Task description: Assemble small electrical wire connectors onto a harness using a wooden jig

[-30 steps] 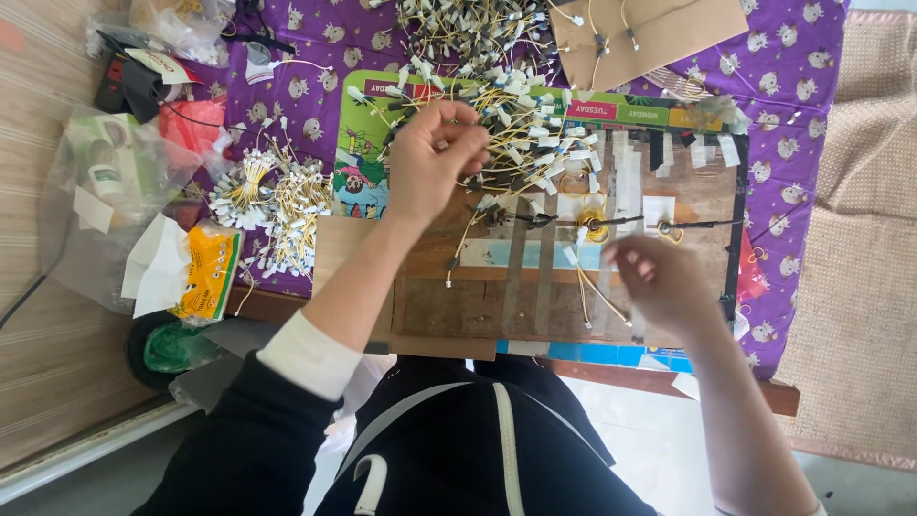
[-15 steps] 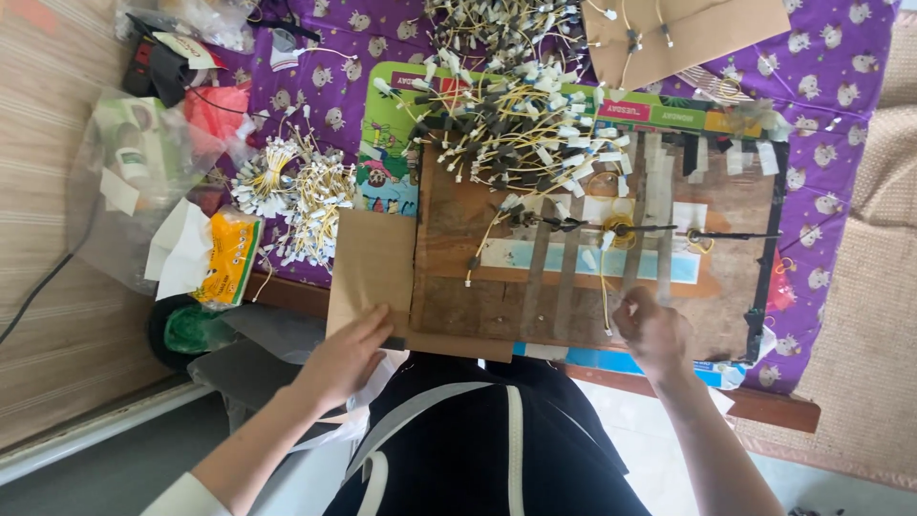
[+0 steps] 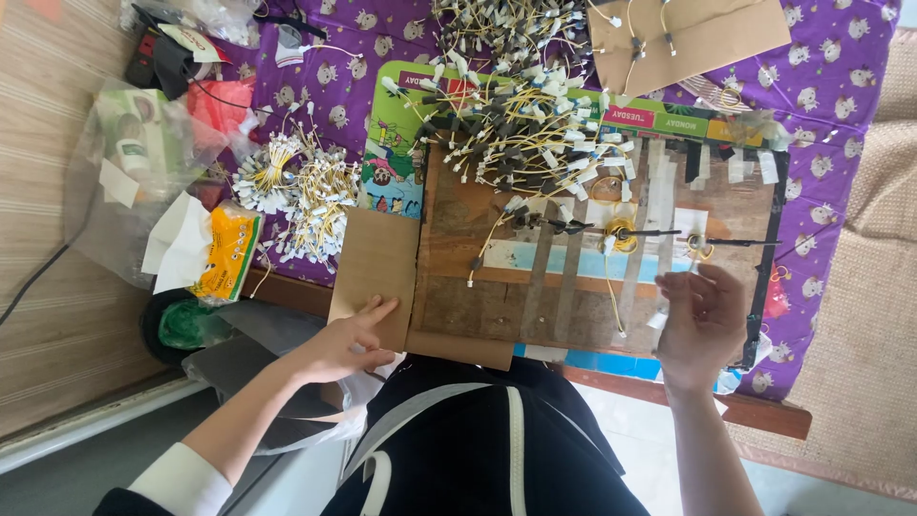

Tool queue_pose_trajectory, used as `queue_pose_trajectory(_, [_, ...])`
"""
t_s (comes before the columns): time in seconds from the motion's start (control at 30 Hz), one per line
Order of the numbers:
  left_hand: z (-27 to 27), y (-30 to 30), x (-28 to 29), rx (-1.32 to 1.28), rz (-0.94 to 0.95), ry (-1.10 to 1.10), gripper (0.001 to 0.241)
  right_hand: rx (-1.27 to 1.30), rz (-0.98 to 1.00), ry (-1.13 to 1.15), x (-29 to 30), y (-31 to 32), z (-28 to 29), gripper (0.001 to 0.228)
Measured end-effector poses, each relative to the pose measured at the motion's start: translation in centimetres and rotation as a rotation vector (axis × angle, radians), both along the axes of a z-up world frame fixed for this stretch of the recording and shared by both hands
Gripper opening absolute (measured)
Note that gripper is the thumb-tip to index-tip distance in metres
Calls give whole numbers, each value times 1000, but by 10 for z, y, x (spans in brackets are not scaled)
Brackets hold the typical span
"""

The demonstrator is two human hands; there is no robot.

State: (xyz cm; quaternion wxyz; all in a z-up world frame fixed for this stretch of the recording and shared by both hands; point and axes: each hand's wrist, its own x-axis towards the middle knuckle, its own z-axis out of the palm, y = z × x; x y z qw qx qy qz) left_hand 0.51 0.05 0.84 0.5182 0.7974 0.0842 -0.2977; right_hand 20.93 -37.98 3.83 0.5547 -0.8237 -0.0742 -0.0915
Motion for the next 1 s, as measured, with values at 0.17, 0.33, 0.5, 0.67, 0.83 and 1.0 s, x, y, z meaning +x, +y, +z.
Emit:
queue_pose_trajectory(0.17, [46, 4, 45, -145, 243, 193, 30, -5, 204, 6, 11, 55, 51, 14])
queue_pose_trajectory(0.33, [51, -19, 80, -344, 417, -207, 16, -179, 337, -120, 29, 89, 36, 13])
queue_pose_trajectory(0.5, [85, -63, 116, -531, 484, -311, 47, -424, 384, -338, 37, 101, 20, 11])
queue_pose_trajectory(0.67, [42, -118, 148, -715, 714, -173, 26, -442, 413, -208, 42, 85, 26, 7])
queue_pose_trajectory(0.83, [12, -155, 166, -878, 898, -42, 22, -343, 445, -20, 49, 74, 24, 23])
queue_pose_trajectory(1.0, [6, -166, 170, -847, 1031, 21, 24, -331, 476, 9, 52, 74, 19, 21])
